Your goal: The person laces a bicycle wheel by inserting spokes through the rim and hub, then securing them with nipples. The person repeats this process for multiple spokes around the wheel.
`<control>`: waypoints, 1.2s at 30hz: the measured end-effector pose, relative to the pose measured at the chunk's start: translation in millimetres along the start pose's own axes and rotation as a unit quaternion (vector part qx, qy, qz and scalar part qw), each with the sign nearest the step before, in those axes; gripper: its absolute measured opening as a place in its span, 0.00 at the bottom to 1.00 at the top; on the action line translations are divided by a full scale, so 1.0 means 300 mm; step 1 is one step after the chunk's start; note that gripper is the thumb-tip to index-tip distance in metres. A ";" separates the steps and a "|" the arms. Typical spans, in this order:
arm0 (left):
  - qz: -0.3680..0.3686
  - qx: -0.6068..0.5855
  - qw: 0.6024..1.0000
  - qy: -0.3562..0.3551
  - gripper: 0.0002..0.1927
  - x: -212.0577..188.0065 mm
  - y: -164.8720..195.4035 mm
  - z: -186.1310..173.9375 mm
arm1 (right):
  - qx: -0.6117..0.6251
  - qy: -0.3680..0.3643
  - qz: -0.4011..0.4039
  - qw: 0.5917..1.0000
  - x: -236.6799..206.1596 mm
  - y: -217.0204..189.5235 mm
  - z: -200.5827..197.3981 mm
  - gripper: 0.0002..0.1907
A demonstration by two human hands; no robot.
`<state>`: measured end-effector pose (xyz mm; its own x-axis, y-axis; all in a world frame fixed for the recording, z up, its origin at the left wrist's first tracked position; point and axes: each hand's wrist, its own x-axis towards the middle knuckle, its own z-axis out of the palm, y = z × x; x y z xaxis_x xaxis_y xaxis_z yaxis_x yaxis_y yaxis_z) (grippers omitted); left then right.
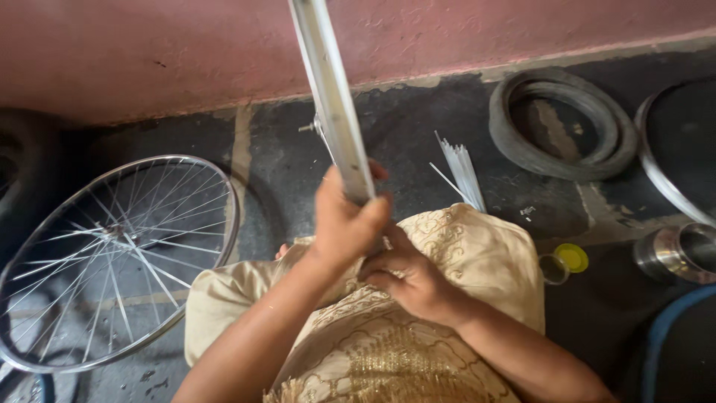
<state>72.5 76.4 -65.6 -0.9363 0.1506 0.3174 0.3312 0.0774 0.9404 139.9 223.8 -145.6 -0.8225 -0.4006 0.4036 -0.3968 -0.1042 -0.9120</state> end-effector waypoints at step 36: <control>0.060 -0.300 0.901 -0.308 0.08 0.140 -0.171 -0.082 | 0.041 -0.020 -0.013 0.999 -0.056 -0.051 -0.062 0.05</control>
<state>13.3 54.5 -97.4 -0.5937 0.6556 0.4666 0.1288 -0.4950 0.8593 152.0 249.1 -137.0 -0.7942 -0.4331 0.4261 -0.3824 -0.1887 -0.9045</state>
